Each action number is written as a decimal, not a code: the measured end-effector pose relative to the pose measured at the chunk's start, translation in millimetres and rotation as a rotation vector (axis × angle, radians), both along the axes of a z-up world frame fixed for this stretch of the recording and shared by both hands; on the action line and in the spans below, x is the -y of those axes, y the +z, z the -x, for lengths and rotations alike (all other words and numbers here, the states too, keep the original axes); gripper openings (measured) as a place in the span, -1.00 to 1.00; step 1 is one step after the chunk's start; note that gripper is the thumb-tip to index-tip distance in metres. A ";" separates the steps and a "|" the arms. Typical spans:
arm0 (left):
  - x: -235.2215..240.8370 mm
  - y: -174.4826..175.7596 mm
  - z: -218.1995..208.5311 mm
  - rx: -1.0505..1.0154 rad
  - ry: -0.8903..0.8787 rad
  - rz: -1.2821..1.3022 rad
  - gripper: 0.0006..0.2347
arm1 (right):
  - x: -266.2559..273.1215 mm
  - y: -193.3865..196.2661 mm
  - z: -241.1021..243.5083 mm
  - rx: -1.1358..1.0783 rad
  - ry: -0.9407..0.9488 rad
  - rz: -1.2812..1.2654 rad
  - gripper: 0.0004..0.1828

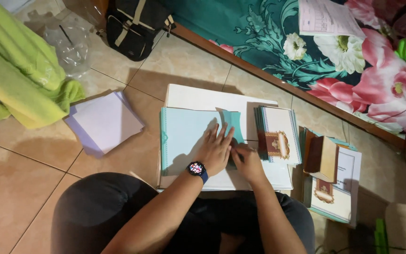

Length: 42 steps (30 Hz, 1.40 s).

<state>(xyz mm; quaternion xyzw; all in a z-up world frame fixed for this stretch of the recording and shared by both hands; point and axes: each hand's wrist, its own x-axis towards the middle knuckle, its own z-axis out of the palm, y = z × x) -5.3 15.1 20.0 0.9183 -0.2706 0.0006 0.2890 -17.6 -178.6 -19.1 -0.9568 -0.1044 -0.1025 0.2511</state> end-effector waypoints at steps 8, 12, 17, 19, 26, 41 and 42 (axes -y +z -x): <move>-2.5 34.2 3.5 -0.221 -0.021 -0.505 -0.48 | -21.4 25.6 -24.1 -0.032 0.147 0.299 -0.48; -8.9 53.2 3.1 -0.283 -0.062 -0.548 -0.48 | -26.6 18.7 -69.6 -0.187 0.130 0.553 -0.29; -7.0 44.1 3.1 -0.258 -0.052 -0.543 -0.48 | -32.3 50.2 -29.8 -0.370 0.151 0.627 -0.28; -7.2 40.8 4.1 -0.255 -0.046 -0.540 -0.47 | -29.2 54.8 12.6 -0.399 0.177 0.659 -0.26; 4.7 4.6 2.4 -0.069 0.021 -0.426 -0.48 | -7.3 46.1 70.8 -0.263 0.113 0.437 -0.45; 18.4 -14.7 -9.1 0.020 0.052 -0.092 -0.53 | -26.9 27.9 7.9 -0.399 -0.356 -0.160 -0.57; 24.1 -25.7 -13.1 0.100 0.134 0.216 -0.60 | -34.4 53.7 13.3 -0.241 -0.380 -0.285 -0.69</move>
